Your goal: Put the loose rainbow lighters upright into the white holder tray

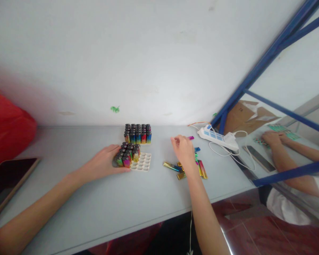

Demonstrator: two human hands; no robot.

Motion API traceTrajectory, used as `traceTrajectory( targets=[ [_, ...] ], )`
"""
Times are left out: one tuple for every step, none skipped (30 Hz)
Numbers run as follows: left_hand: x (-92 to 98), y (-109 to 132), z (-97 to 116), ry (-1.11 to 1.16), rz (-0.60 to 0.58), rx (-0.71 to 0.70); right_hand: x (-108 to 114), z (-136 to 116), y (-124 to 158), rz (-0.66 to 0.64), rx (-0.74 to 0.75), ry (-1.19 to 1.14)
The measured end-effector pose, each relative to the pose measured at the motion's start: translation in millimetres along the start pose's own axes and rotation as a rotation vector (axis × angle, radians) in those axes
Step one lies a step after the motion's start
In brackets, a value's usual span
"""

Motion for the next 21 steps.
traceTrajectory(
  targets=[
    [0.1, 0, 0, 0.003, 0.005, -0.001, -2, 13, 0, -0.029, -0.078, 0.093],
    [0.1, 0, 0, 0.007, 0.009, -0.005, -5, 23, 1, -0.060, -0.141, 0.169],
    [0.2, 0, 0, 0.010, 0.010, -0.011, -8, 31, 1, -0.085, -0.177, 0.223],
    [0.2, 0, 0, 0.008, 0.009, -0.017, -12, 36, 2, -0.104, -0.201, 0.254],
    [0.2, 0, 0, 0.004, 0.008, -0.020, -16, 40, 3, -0.112, -0.211, 0.262],
    [0.1, -1, 0, -0.002, 0.005, -0.019, -19, 41, 3, -0.113, -0.210, 0.252],
    [-0.1, -1, 0, -0.009, 0.002, -0.015, -23, 41, 2, -0.113, -0.199, 0.230],
    [-0.4, -1, -1, -0.014, -0.001, -0.009, -25, 40, 1, -0.114, -0.178, 0.202],
    [-0.7, -1, -2, -0.016, -0.001, -0.006, -28, 39, 0, -0.115, -0.149, 0.172],
    [-0.9, -1, -2, -0.015, -0.001, -0.006, -30, 37, -2, -0.117, -0.113, 0.142],
    [-1.1, -1, -3, -0.012, 0.000, -0.011, -31, 36, -3, -0.116, -0.078, 0.115],
    [-1.2, -2, -3, -0.009, 0.001, -0.018, -32, 34, -4, -0.111, -0.050, 0.092],
    [-1.1, -2, -2, -0.009, 0.003, -0.024, -32, 33, -5, -0.106, -0.032, 0.072],
    [-0.9, -1, -2, -0.010, 0.002, -0.026, -31, 32, -5, -0.102, -0.023, 0.053],
    [-0.6, -1, -1, -0.011, 0.000, -0.026, -30, 30, -5, -0.106, -0.022, 0.032],
    [-0.2, -1, 0, -0.012, -0.001, -0.025, -29, 28, -5, -0.118, -0.029, 0.008],
    [0.2, -1, 1, -0.011, 0.002, -0.025, -27, 26, -4, -0.136, -0.042, -0.021],
    [0.6, -1, 2, -0.008, 0.005, -0.027, -26, 23, -4, -0.157, -0.058, -0.058],
    [0.8, -1, 2, -0.005, 0.009, -0.030, -25, 20, -4, -0.179, -0.073, -0.102],
    [0.9, 0, 3, -0.004, 0.011, -0.034, -24, 16, -4, -0.199, -0.085, -0.151],
    [0.8, 0, 3, -0.007, 0.012, -0.036, -24, 11, -4, -0.217, -0.093, -0.213]
  ],
)
Point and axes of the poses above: each hand's wrist, its own y-axis away from the middle knuckle, its own x-axis out of the back of the hand, z = x × y, the point moved 1 cm from there along -y, towards the middle knuckle, and after that the axes turned 14 degrees about y, right-handed, at the moved point
